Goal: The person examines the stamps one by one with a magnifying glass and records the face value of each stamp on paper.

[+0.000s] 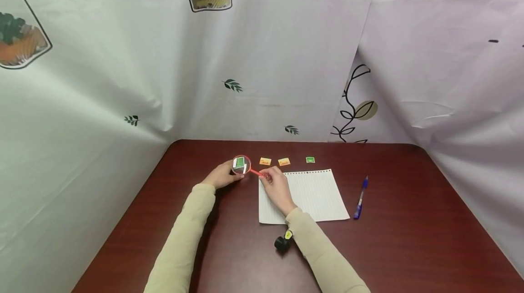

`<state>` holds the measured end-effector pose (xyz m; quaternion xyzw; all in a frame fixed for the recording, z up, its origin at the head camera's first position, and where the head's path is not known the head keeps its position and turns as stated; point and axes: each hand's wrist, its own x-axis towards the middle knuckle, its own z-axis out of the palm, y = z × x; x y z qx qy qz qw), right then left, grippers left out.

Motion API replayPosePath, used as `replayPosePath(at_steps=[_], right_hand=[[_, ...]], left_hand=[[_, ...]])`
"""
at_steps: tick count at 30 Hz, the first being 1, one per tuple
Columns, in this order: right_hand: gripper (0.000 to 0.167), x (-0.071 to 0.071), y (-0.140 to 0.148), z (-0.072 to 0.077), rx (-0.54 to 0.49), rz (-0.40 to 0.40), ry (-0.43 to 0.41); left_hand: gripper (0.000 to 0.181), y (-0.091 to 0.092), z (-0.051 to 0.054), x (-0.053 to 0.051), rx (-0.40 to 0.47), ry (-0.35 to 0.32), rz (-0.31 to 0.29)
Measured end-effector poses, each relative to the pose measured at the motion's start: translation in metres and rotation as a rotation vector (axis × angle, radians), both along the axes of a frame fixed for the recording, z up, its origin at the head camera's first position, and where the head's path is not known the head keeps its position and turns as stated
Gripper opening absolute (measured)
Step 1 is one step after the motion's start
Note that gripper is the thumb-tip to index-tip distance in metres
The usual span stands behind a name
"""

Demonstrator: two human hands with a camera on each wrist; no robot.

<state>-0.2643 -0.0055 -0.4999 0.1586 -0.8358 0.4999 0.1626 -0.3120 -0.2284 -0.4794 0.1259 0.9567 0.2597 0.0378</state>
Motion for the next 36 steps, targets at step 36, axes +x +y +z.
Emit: replayPosePath(at_steps=[36], right_hand=[[0.012,0.002,0.0,0.011,-0.018,0.01,-0.031]], left_hand=[[0.066,-0.001,0.0,0.0,0.006,-0.007,0.01]])
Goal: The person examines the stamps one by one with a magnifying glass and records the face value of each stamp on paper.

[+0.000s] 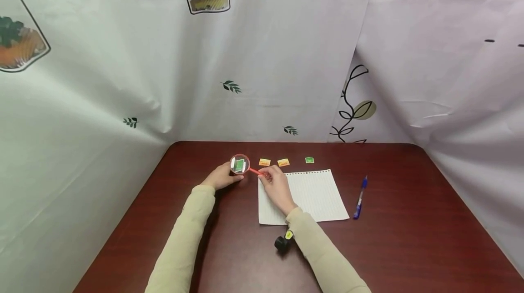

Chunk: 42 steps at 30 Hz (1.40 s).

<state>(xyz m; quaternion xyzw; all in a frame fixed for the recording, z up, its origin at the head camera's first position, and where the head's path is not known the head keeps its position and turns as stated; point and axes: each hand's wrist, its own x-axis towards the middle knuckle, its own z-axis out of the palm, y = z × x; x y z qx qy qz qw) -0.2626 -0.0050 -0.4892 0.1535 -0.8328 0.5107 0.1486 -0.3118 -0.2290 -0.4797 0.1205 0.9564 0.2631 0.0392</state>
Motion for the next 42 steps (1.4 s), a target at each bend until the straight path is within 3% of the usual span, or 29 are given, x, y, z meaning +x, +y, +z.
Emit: replayPosePath(at_steps=[8,16,22,29,42], right_hand=[[0.012,-0.005,0.008,0.006,-0.025,-0.02,-0.007],[0.012,-0.012,0.033,0.009,-0.058,-0.092,0.036],[0.014,-0.019,0.065,0.014,-0.058,-0.165,0.005],[0.014,-0.027,0.108,0.022,-0.066,-0.261,0.035],[0.014,-0.024,0.183,0.027,-0.019,-0.439,0.081]], left_hand=[[0.066,-0.001,0.001,-0.002,-0.062,0.028,-0.04],[0.073,0.0,-0.002,-0.002,-0.095,-0.011,-0.039],[0.073,0.0,-0.001,0.0,-0.096,-0.027,-0.026],[0.073,-0.001,0.001,0.001,-0.101,-0.04,-0.016],[0.072,-0.001,-0.002,0.0,-0.096,-0.023,-0.016]])
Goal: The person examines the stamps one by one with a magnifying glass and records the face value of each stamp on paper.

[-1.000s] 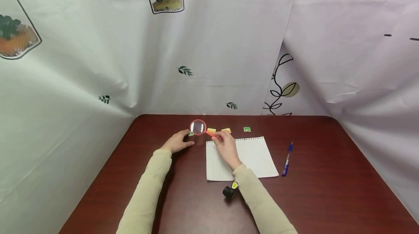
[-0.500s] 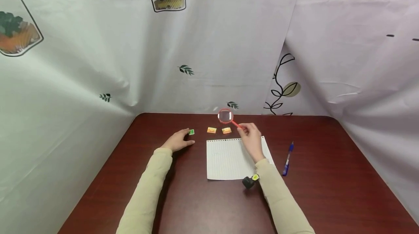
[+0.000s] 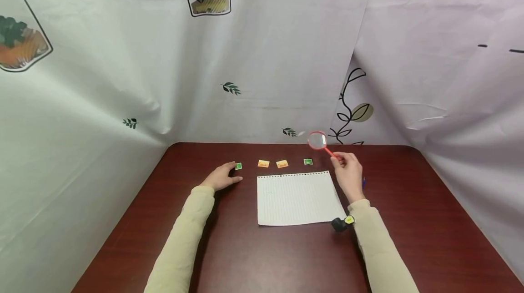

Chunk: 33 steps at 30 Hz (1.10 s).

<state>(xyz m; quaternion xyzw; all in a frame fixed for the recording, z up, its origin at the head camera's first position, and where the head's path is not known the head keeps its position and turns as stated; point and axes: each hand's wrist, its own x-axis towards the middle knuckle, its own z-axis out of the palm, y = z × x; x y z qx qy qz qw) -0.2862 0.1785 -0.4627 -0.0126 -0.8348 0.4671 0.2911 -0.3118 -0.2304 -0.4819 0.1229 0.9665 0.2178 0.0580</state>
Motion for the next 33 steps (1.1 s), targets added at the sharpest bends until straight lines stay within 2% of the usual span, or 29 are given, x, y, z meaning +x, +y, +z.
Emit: replayPosePath(at_steps=[11,18,25,30,33], right_hand=[[0.018,0.015,0.061,-0.001,0.038,-0.144,-0.022],[0.02,0.026,0.092,-0.003,0.074,-0.2,-0.063],[0.023,0.037,0.118,-0.006,0.102,-0.237,-0.11],[0.023,0.043,0.134,-0.01,0.128,-0.262,-0.132],[0.024,0.046,0.141,-0.013,0.145,-0.266,-0.174]], left_hand=[[0.072,0.001,0.004,0.001,-0.003,-0.001,0.003],[0.073,0.001,0.002,0.001,-0.002,-0.001,0.0],[0.072,0.002,0.007,0.003,-0.001,-0.008,0.003],[0.072,0.002,0.005,0.003,0.0,-0.01,-0.001],[0.072,0.001,0.004,0.002,-0.005,-0.011,-0.003]])
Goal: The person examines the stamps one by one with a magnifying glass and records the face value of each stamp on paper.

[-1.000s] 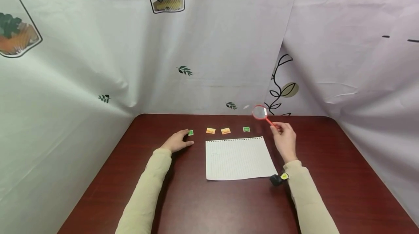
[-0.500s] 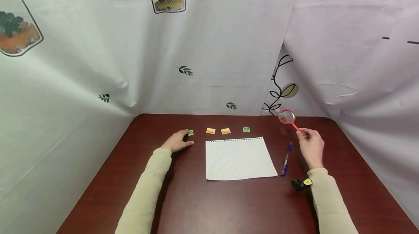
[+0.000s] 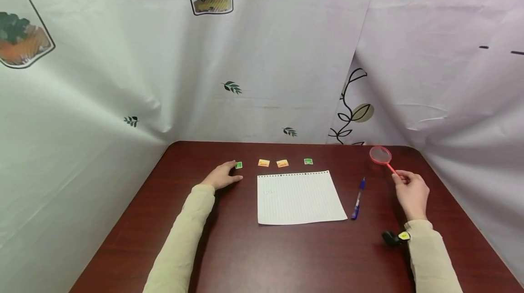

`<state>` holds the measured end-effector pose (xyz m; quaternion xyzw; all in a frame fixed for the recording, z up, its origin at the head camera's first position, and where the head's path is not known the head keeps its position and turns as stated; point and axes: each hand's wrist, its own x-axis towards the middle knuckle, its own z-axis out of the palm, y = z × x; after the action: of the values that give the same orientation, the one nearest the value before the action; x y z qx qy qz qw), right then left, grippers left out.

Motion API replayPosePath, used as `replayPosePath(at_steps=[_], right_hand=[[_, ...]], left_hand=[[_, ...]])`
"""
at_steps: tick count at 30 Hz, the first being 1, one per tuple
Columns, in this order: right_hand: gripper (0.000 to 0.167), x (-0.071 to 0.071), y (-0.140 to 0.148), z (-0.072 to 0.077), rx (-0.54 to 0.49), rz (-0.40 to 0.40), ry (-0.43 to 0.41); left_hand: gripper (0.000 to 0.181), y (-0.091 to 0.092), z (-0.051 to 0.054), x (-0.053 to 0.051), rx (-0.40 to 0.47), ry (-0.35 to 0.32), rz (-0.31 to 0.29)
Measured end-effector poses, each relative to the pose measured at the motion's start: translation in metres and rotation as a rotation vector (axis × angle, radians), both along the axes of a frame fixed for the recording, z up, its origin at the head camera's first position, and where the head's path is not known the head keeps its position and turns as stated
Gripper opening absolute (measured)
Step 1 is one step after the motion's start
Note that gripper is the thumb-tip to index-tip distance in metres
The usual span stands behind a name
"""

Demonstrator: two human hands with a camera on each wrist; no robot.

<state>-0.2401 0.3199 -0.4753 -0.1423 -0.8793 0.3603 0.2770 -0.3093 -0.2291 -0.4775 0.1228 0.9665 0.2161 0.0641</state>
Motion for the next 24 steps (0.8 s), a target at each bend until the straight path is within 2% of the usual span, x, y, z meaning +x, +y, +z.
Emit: replayPosePath(at_steps=[4,12,24], right_hand=[[0.026,0.004,0.009,-0.004,0.017,0.003,-0.054],[0.026,0.013,0.019,-0.012,0.016,0.008,-0.109],[0.027,0.016,0.024,-0.019,0.012,0.014,-0.15]], left_hand=[[0.073,0.0,-0.001,-0.001,-0.004,-0.008,0.004],[0.073,0.0,-0.003,-0.002,0.004,-0.001,0.005],[0.072,0.001,0.0,0.002,0.008,0.007,0.008]])
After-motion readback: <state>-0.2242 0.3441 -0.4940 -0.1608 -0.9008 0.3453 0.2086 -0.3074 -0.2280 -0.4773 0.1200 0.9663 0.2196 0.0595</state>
